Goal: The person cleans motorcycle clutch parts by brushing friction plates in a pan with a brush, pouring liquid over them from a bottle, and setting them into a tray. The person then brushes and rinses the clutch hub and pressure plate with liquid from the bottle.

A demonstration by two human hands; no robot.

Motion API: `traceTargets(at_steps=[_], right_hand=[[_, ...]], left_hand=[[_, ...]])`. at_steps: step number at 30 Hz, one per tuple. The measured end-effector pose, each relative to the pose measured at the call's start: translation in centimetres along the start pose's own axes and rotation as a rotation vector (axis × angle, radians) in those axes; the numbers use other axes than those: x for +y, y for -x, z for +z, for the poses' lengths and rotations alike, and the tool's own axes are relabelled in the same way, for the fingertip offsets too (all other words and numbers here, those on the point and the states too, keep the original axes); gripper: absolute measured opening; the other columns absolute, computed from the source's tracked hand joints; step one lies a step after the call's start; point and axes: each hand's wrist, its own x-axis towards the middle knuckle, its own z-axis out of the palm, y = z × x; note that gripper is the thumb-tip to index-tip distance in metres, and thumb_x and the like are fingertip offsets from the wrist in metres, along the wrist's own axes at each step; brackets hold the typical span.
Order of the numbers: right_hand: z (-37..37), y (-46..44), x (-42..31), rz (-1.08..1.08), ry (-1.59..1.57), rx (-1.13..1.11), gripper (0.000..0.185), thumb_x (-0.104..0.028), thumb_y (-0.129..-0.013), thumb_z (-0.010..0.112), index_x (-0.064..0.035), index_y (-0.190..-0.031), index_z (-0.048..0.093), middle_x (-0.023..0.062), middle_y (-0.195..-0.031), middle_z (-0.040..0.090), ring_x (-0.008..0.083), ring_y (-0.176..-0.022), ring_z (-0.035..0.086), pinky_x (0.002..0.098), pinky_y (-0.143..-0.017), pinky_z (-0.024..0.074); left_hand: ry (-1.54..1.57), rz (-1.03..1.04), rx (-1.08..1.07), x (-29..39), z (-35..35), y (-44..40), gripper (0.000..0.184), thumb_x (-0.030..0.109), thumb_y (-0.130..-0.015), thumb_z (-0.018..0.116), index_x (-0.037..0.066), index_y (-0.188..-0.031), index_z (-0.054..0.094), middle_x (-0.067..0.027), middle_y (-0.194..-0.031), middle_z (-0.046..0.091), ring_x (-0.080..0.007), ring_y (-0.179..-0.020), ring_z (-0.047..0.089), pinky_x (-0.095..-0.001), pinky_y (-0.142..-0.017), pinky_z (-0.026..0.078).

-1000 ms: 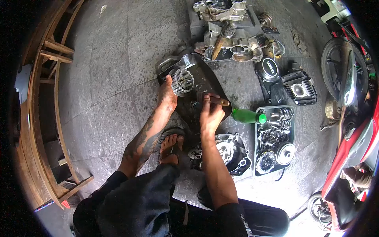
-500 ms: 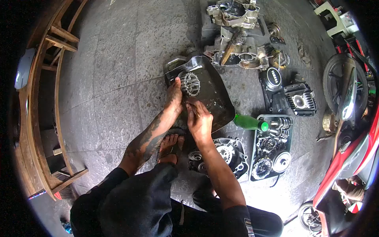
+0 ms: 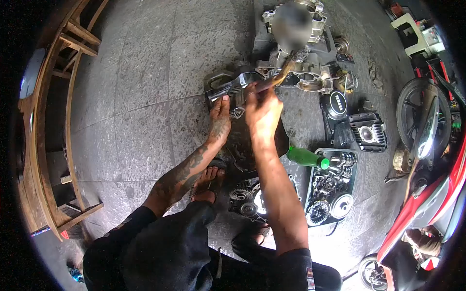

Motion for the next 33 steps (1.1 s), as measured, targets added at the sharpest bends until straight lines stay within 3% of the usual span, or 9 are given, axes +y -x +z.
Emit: traceTargets(at_steps=[6,8,13,14,18,20,26,30,33], right_hand=[[-0.1,-4.1,1.7,-0.008,0.233,0.013,0.025,-0.023,-0.084,0.067,0.0014,-0.090,0.067,0.0213,-0.081,0.069,0.0385,-0.080,0.069,0.0445,-0.073,0.0541],[-0.5,-4.7,3.3,0.036,0.349,-0.021,0.025,-0.024,-0.085,0.066,0.0002,-0.089,0.068,0.0224,-0.083,0.069,0.0388,-0.081,0.068,0.0451,-0.073,0.0541],[-1.4,-2.7,2.4,0.085,0.110,0.039,0.026,-0.021,-0.086,0.066,0.0028,-0.096,0.066,0.0233,-0.084,0.069,0.0375,-0.082,0.069,0.0427,-0.072,0.0545],[-1.1,-2.3,2.3,0.117,-0.059,0.063,0.026,-0.020,-0.085,0.067,0.0031,-0.097,0.066,0.0234,-0.085,0.069,0.0375,-0.082,0.069,0.0424,-0.072,0.0544],[-1.9,-2.6,2.8,-0.008,0.270,0.094,0.024,-0.018,-0.084,0.068,0.0033,-0.094,0.065,0.0229,-0.083,0.069,0.0346,-0.082,0.070,0.0423,-0.073,0.0535],[-2.3,-2.7,2.8,0.028,0.192,0.096,0.024,-0.020,-0.085,0.068,0.0027,-0.094,0.065,0.0222,-0.082,0.069,0.0332,-0.080,0.071,0.0418,-0.071,0.0536],[-3.3,-5.8,2.7,0.063,-0.043,-0.060,0.025,-0.021,-0.089,0.065,0.0025,-0.096,0.067,0.0173,-0.083,0.072,0.0253,-0.075,0.071,0.0358,-0.068,0.0541],[-4.4,-8.6,-0.9,0.181,0.029,-0.315,0.027,-0.020,-0.086,0.066,0.0049,-0.095,0.068,0.0172,-0.087,0.072,0.0216,-0.077,0.071,0.0352,-0.071,0.0547],[-4.0,-9.0,-2.4,0.178,0.128,-0.511,0.029,-0.024,-0.087,0.065,0.0039,-0.095,0.068,0.0159,-0.084,0.071,0.0162,-0.068,0.068,0.0305,-0.063,0.0529]], left_hand=[[0.001,0.048,-0.104,0.7,-1.2,1.7,0.041,0.034,-0.102,0.044,-0.002,-0.117,0.058,-0.0106,-0.106,0.061,-0.0199,-0.099,0.055,-0.0309,-0.090,0.041],[0.078,-0.097,-0.075,-0.1,-1.3,1.9,0.041,0.034,-0.102,0.045,-0.002,-0.116,0.059,-0.0082,-0.102,0.061,-0.0170,-0.096,0.054,-0.0299,-0.088,0.041],[-0.015,-0.082,-0.116,1.4,-1.4,2.0,0.043,0.036,-0.102,0.044,-0.002,-0.116,0.059,-0.0075,-0.105,0.061,-0.0142,-0.095,0.053,-0.0282,-0.087,0.042],[-0.044,-0.029,-0.108,1.4,-1.3,1.9,0.043,0.036,-0.102,0.043,-0.001,-0.116,0.059,-0.0083,-0.107,0.061,-0.0158,-0.095,0.055,-0.0288,-0.087,0.042],[-0.112,0.158,-0.078,1.5,-1.3,1.7,0.039,0.033,-0.102,0.043,0.000,-0.117,0.059,-0.0117,-0.112,0.061,-0.0223,-0.099,0.059,-0.0310,-0.087,0.044],[-0.131,0.128,-0.107,2.2,-1.5,2.0,0.037,0.029,-0.102,0.043,0.000,-0.118,0.059,-0.0142,-0.115,0.060,-0.0273,-0.103,0.060,-0.0331,-0.089,0.045],[-0.340,0.479,-0.200,2.9,-1.7,1.9,0.032,0.015,-0.095,0.054,0.003,-0.124,0.056,-0.0159,-0.116,0.058,-0.0315,-0.107,0.056,-0.0380,-0.092,0.046],[-0.401,0.831,-0.266,3.3,-2.4,1.4,0.043,0.004,-0.083,0.064,0.001,-0.125,0.056,-0.0140,-0.120,0.055,-0.0351,-0.111,0.052,-0.0425,-0.094,0.046],[-0.422,0.866,-0.314,3.7,-2.8,1.5,0.045,0.006,-0.081,0.065,0.000,-0.126,0.056,-0.0132,-0.122,0.054,-0.0347,-0.112,0.051,-0.0439,-0.095,0.047]])
